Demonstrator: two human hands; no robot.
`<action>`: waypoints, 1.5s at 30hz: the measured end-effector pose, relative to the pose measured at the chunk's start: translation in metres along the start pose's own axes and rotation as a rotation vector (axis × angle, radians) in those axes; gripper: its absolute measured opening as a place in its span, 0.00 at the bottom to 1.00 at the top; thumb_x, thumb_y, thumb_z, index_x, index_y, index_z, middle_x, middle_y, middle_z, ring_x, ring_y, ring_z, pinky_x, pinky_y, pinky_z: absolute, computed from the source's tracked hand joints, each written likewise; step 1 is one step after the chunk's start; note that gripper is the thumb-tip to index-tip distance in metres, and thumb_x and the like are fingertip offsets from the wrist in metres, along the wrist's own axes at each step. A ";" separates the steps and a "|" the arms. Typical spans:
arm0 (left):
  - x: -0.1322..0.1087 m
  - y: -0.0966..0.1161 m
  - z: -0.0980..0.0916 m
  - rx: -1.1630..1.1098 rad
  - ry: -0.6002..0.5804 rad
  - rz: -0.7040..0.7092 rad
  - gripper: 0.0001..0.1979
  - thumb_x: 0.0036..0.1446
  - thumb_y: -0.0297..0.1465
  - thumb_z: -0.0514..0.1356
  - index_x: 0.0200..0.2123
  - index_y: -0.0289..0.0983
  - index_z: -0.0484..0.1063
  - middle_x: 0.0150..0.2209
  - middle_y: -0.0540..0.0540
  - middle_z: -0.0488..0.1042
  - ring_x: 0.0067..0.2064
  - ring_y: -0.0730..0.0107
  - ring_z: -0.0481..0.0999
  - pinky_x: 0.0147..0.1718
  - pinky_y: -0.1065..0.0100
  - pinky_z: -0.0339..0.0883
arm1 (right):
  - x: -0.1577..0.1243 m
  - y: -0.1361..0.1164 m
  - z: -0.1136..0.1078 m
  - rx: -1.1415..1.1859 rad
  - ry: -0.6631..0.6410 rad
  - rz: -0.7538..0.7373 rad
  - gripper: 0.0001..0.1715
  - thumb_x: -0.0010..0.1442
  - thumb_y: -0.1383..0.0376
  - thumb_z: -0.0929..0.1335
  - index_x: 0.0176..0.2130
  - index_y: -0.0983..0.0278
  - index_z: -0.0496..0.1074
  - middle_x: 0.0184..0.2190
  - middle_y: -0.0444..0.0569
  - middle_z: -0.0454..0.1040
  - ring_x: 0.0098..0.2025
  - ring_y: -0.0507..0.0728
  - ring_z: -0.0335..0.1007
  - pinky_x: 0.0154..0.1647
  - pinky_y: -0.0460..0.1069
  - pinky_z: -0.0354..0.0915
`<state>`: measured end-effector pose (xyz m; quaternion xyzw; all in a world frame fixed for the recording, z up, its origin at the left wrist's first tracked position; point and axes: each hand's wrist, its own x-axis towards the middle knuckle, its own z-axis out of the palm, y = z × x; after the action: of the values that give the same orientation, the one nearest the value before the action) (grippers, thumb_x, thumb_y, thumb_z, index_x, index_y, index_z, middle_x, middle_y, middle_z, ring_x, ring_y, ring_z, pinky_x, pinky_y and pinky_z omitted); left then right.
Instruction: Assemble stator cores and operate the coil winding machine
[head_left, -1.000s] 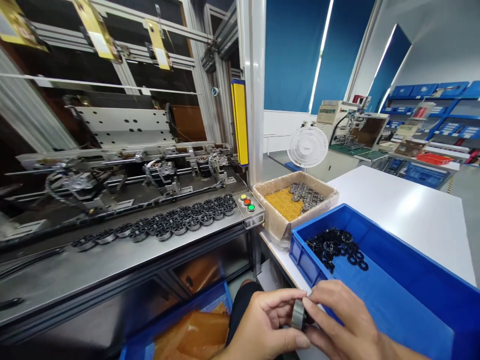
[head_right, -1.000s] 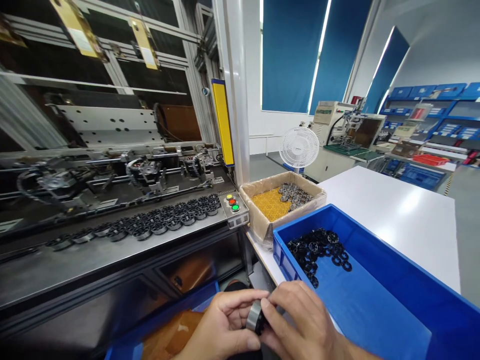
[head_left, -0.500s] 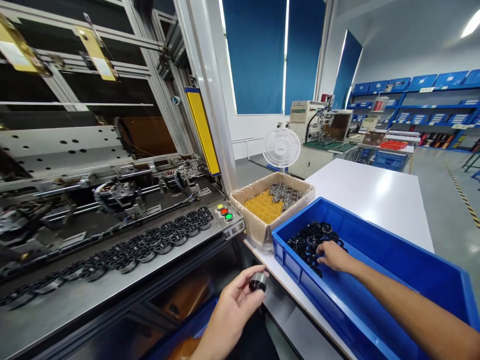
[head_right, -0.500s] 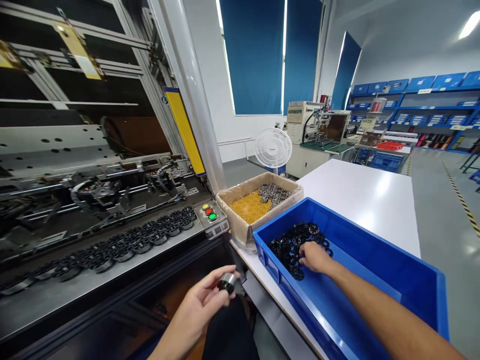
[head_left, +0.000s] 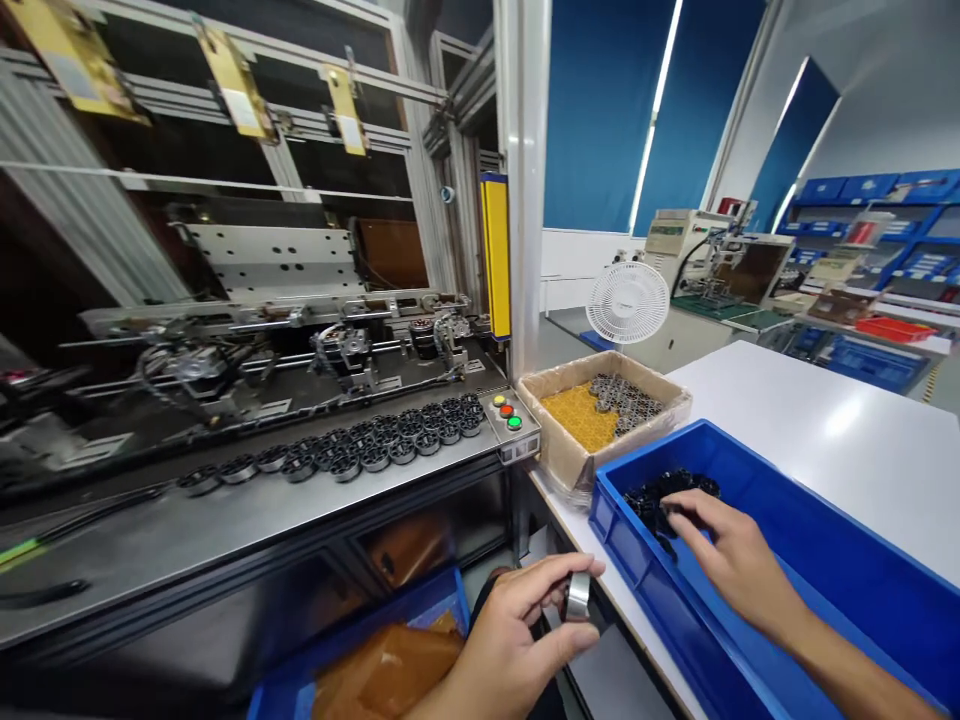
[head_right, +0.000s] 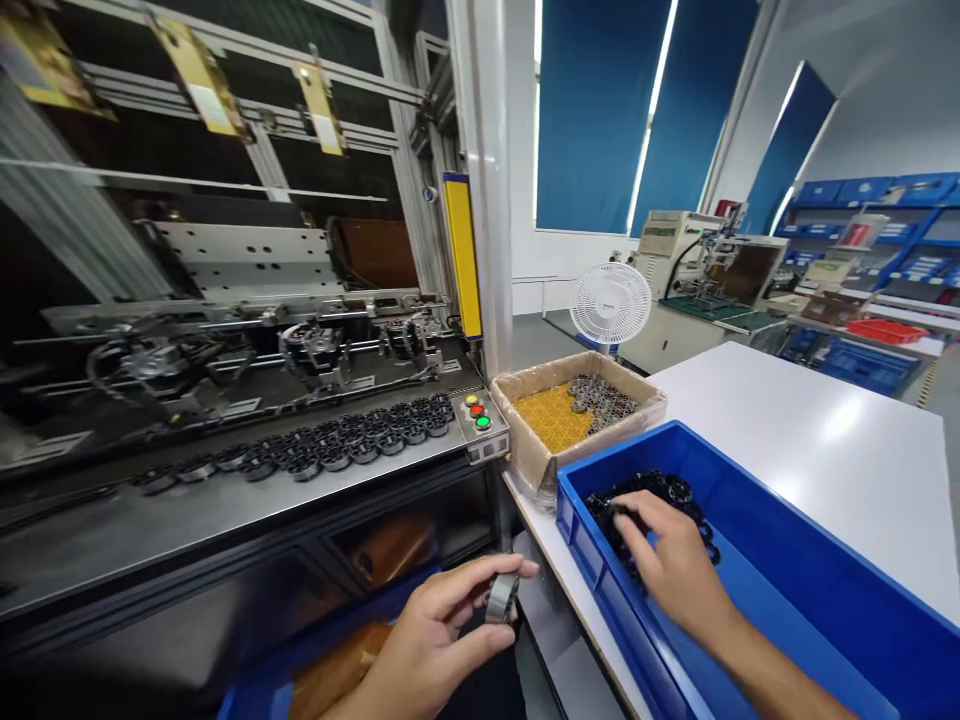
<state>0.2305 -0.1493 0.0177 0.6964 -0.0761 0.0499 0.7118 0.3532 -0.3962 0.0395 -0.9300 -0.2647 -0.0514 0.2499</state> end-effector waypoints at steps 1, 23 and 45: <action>0.000 -0.001 0.002 -0.120 -0.026 -0.031 0.22 0.50 0.26 0.67 0.50 0.41 0.76 0.49 0.43 0.79 0.45 0.65 0.79 0.46 0.69 0.73 | -0.009 -0.016 -0.003 0.045 0.007 -0.097 0.16 0.68 0.59 0.59 0.48 0.61 0.70 0.46 0.49 0.73 0.49 0.54 0.70 0.52 0.49 0.65; 0.002 -0.007 0.032 -0.486 -0.054 -0.059 0.27 0.34 0.20 0.75 0.42 0.34 0.77 0.38 0.44 0.83 0.40 0.66 0.83 0.41 0.76 0.74 | -0.046 -0.071 0.003 0.226 0.220 -0.704 0.22 0.56 0.78 0.66 0.51 0.72 0.67 0.44 0.57 0.69 0.49 0.56 0.68 0.48 0.49 0.71; -0.003 -0.003 0.030 -0.523 -0.096 -0.134 0.29 0.32 0.23 0.76 0.42 0.33 0.77 0.38 0.43 0.83 0.41 0.63 0.82 0.41 0.73 0.74 | -0.045 -0.068 0.004 0.050 0.350 -0.829 0.13 0.62 0.74 0.65 0.47 0.71 0.71 0.41 0.56 0.73 0.46 0.56 0.70 0.45 0.51 0.72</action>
<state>0.2272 -0.1793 0.0146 0.4939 -0.0738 -0.0519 0.8649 0.2794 -0.3649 0.0561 -0.7164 -0.5699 -0.2973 0.2715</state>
